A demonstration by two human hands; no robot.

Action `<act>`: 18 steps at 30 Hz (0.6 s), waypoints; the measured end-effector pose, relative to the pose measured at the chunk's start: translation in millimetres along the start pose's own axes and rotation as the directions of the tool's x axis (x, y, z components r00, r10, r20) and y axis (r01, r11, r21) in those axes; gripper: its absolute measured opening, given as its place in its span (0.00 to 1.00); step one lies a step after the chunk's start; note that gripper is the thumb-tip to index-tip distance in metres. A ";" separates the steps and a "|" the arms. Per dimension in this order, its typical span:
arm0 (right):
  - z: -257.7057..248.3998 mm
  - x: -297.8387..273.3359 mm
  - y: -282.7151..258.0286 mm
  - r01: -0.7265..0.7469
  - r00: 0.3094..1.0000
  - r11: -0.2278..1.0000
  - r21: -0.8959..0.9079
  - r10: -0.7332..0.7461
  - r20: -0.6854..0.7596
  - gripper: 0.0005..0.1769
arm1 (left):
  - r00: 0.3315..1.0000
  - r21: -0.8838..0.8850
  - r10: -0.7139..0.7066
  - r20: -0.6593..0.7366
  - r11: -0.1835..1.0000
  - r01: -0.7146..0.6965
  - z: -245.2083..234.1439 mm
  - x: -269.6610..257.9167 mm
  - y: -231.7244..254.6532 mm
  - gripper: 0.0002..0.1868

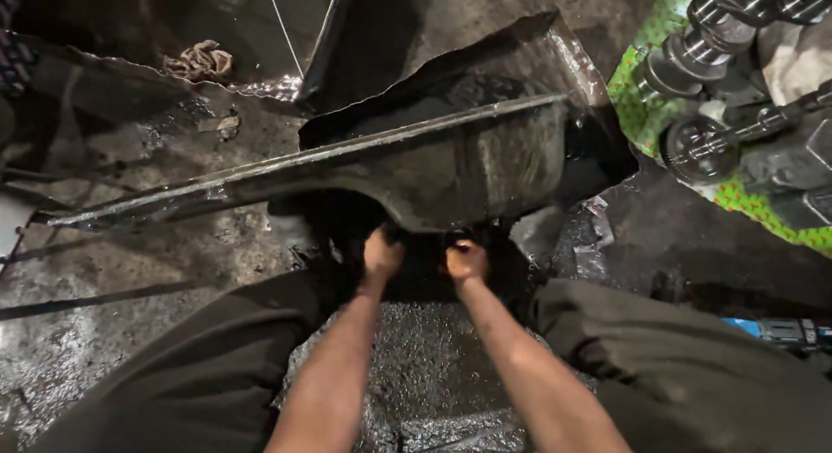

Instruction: The recorder is cleaning an oil pan and other engine parts using fluid and a cloth.

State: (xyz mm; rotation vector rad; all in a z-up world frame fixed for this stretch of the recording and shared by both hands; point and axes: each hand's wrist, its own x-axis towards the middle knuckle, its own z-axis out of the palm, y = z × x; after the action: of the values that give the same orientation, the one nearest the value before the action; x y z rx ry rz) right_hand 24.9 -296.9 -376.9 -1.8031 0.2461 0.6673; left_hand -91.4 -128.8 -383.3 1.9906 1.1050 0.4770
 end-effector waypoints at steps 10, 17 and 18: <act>-32.4 -41.8 -84.0 0.479 0.795 0.607 -0.634 -0.606 0.020 0.13 | 0.833 0.405 0.553 -0.018 0.766 -0.500 32.8 -37.6 -13.6 0.20; -40.4 5.0 -69.2 0.542 0.676 0.331 -0.772 -0.717 0.168 0.20 | 0.897 0.455 0.433 -0.090 0.819 -0.349 -15.2 -27.3 11.9 0.20; -43.3 18.3 -67.2 0.526 0.770 0.356 -0.773 -0.584 0.255 0.18 | 0.925 0.496 0.369 -0.087 0.821 -0.282 -15.8 -25.2 3.5 0.22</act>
State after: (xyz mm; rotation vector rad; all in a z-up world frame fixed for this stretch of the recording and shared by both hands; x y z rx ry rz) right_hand 86.0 -311.4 -324.1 -2.5989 -0.7902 0.1831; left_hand -113.5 -143.6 -369.6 2.6441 1.0604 0.6179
